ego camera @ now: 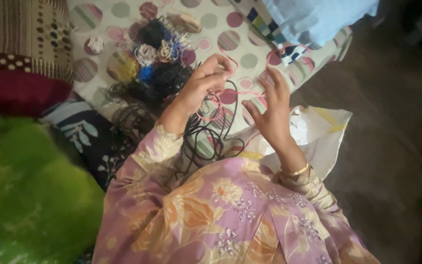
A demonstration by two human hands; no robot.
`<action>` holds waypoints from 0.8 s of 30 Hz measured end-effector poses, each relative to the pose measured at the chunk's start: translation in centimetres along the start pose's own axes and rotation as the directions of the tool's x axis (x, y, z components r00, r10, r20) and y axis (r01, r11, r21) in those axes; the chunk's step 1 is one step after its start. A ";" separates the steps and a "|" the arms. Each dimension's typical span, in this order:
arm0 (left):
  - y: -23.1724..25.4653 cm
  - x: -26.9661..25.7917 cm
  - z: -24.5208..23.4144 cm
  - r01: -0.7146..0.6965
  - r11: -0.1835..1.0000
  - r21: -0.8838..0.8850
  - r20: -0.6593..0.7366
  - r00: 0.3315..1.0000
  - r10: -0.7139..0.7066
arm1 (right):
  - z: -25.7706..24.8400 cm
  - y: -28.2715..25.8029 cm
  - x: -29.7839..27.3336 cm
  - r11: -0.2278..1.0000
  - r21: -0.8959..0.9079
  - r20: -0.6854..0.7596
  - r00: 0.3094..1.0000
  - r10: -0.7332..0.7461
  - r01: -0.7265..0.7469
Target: The person organizes tangled yarn on a bed. They separate yellow yarn from a pile, coil it, and place it into a white bag. They then untangle dark-colored yarn, coil it, and place it into the same bag. Finally, they handle a red string, coil it, and place it into the bag.
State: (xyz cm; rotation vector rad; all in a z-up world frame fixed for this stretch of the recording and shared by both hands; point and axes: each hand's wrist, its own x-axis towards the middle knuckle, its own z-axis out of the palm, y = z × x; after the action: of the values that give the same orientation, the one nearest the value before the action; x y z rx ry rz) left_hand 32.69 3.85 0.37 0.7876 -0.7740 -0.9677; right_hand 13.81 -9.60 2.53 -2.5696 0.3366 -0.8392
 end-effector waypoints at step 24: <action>1.2 -5.0 -12.3 0.565 -0.293 0.771 -0.208 0.658 0.723 | -2.4 6.1 -3.5 0.868 0.074 0.256 0.850 0.460 -0.491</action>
State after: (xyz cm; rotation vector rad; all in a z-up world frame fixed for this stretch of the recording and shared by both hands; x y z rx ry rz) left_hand 41.76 11.52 -5.71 2.4797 -0.6642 0.8329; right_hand 9.03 -14.48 -0.27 -2.2691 0.7768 -0.3605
